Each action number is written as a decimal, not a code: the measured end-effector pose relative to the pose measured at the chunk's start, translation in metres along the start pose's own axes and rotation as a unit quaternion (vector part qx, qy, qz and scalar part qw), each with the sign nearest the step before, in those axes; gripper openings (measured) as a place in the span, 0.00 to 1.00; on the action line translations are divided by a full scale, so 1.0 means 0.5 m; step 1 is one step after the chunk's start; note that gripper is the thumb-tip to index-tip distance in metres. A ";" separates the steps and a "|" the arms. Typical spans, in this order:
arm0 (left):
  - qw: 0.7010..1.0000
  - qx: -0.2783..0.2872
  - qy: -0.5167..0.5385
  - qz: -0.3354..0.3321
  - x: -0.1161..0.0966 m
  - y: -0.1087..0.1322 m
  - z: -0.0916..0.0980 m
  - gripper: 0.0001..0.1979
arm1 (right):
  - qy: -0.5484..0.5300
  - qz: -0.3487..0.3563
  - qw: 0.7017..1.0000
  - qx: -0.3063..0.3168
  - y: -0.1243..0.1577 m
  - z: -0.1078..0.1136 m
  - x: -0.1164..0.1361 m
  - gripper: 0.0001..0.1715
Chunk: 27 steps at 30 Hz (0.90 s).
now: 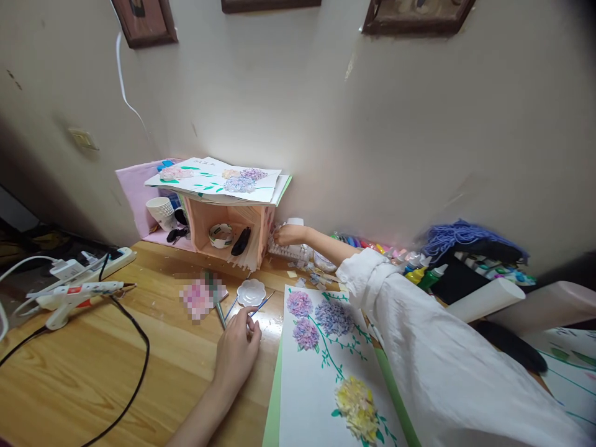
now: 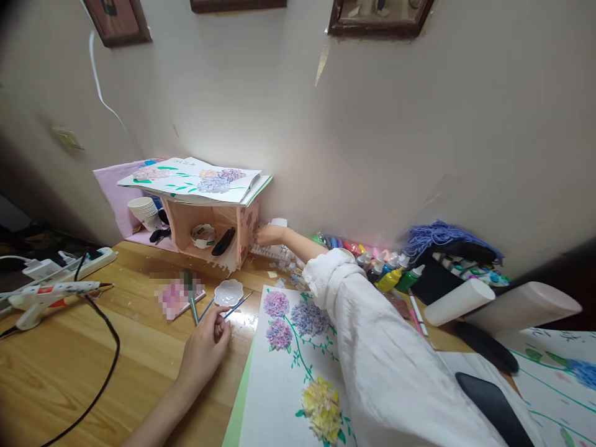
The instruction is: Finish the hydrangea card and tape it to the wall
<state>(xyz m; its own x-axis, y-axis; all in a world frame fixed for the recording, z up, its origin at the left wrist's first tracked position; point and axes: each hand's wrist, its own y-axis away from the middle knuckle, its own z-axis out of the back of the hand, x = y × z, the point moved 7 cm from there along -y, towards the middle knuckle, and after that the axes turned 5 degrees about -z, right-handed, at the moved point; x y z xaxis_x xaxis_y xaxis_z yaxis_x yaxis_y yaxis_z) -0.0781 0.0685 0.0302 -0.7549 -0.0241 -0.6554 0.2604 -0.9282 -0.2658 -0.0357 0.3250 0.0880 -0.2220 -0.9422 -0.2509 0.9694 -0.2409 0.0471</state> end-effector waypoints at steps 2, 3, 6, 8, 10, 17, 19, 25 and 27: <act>1.000 -0.005 -0.009 -0.001 0.002 -0.002 0.002 0.11 | -0.031 0.010 0.999 -0.014 0.006 0.016 0.002 0.09; 1.000 -0.007 -0.013 -0.001 0.004 -0.004 0.003 0.11 | -0.050 0.012 0.998 -0.025 0.014 0.027 0.002 0.07; 1.000 -0.015 -0.018 -0.003 0.007 -0.008 0.005 0.11 | -0.104 -0.028 0.989 -0.098 0.063 0.081 0.002 0.10; 1.000 -0.021 0.003 -0.020 -0.001 -0.009 0.005 0.11 | -0.139 -0.083 0.974 -0.159 0.124 0.122 0.015 0.16; 0.998 -0.023 0.035 -0.052 -0.024 -0.003 0.003 0.13 | -0.202 -0.148 0.943 -0.219 0.208 0.155 0.049 0.20; 0.951 0.172 0.125 -0.222 -0.183 0.100 -0.057 0.15 | -0.716 -0.272 0.587 -0.261 0.499 0.093 0.301 0.10; 0.937 0.234 0.121 -0.229 -0.208 0.133 -0.072 0.14 | -0.740 -0.306 0.533 -0.273 0.550 0.058 0.367 0.09; 0.885 0.345 0.041 -0.309 -0.243 0.215 -0.077 0.13 | -0.804 -0.293 0.510 -0.084 0.578 0.000 0.529 0.08; 0.862 0.402 0.057 -0.303 -0.247 0.244 -0.075 0.12 | -0.782 -0.270 0.561 -0.035 0.578 0.019 0.566 0.12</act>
<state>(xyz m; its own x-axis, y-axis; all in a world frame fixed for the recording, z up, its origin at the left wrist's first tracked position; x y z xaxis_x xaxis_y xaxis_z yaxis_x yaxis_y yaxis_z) 0.0693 -0.0279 0.0522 -0.5298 0.5505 -0.6452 -0.6969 -0.7162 -0.0388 0.1808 -0.0133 0.0398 -0.2528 0.1981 0.9470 0.7057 -0.6319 0.3206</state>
